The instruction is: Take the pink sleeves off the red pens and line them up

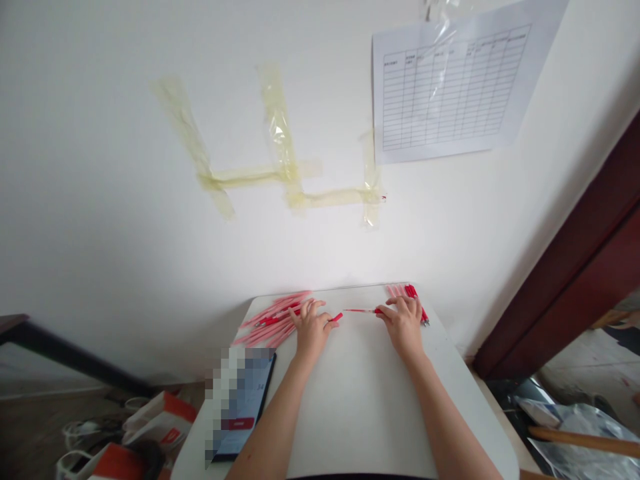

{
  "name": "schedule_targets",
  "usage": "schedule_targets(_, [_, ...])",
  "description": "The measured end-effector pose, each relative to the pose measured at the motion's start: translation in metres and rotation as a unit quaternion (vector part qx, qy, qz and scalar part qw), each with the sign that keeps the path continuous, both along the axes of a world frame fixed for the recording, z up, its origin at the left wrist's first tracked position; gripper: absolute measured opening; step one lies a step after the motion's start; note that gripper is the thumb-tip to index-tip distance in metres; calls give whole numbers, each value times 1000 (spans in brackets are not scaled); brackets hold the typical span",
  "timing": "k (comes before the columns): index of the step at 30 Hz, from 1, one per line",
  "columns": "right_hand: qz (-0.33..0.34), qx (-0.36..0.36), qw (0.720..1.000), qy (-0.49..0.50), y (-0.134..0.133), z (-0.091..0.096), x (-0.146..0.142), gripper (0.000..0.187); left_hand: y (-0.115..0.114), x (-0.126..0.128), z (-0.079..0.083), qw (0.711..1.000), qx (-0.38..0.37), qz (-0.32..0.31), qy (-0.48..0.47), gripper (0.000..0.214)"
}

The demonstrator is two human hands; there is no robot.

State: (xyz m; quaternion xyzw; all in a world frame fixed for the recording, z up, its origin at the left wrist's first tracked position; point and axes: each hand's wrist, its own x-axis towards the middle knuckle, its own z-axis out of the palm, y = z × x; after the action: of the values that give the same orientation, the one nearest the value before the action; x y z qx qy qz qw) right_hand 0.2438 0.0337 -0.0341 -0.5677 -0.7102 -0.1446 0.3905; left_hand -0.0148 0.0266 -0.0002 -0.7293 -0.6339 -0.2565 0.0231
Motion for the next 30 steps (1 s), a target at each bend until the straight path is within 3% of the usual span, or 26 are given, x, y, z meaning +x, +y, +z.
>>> schedule_targets(8, [2,3,1000,4,0,-1,-1,20,5,-1,-7,1000,11,-7,10,9])
schedule_targets(21, [2,2,1000,3,0,-2,-1,19,5,2,-8,999,26,23,37,2])
schedule_targets(30, [-2,-5,1000,-1,-1,-3,-1,18,6,4,-6,999,31,7,37,10])
